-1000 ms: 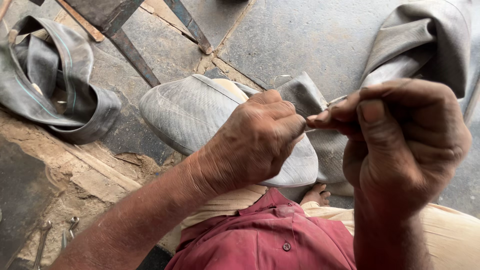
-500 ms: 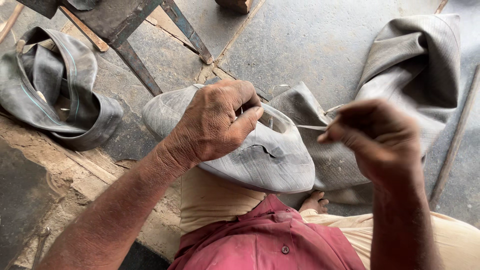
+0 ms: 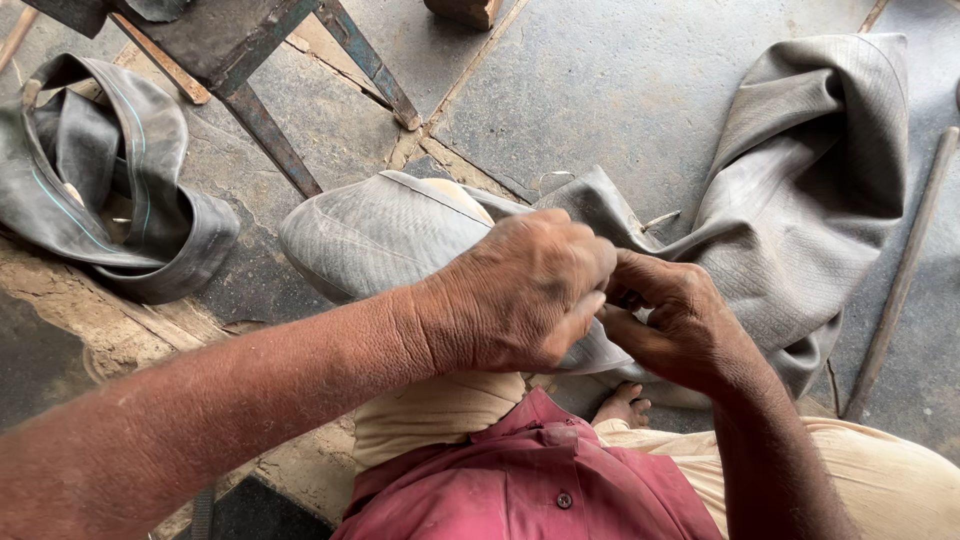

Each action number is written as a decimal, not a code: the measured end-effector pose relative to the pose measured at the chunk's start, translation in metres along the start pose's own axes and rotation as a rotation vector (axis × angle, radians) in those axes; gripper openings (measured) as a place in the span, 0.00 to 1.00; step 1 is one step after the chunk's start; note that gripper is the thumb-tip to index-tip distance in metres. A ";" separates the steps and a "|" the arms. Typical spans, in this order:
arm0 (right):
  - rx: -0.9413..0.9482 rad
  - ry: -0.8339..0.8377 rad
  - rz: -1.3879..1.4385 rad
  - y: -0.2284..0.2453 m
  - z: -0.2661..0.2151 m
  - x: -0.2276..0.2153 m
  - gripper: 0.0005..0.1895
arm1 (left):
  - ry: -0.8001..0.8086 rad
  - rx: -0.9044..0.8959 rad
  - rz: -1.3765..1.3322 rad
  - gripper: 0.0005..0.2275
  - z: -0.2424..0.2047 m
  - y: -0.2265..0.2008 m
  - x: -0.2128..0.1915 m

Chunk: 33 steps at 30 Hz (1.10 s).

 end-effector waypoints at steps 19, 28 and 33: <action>0.228 -0.017 0.791 -0.040 0.012 0.015 0.18 | 0.033 -0.298 0.167 0.09 -0.003 0.079 -0.010; 0.216 -0.025 0.682 -0.038 0.015 0.008 0.12 | -0.160 -0.153 0.243 0.04 0.009 0.046 -0.038; 0.321 -0.154 0.914 -0.057 0.023 0.009 0.09 | -0.227 -0.256 0.379 0.09 -0.020 -0.011 -0.067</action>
Point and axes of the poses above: each hand's wrist, its own z-axis towards the middle knuckle, its own x-axis out of the palm, y = z × x, the point moved 9 cm from there along z, towards the middle knuckle, and after that the axes turned 4 degrees about -x, right-handed, at the moved point
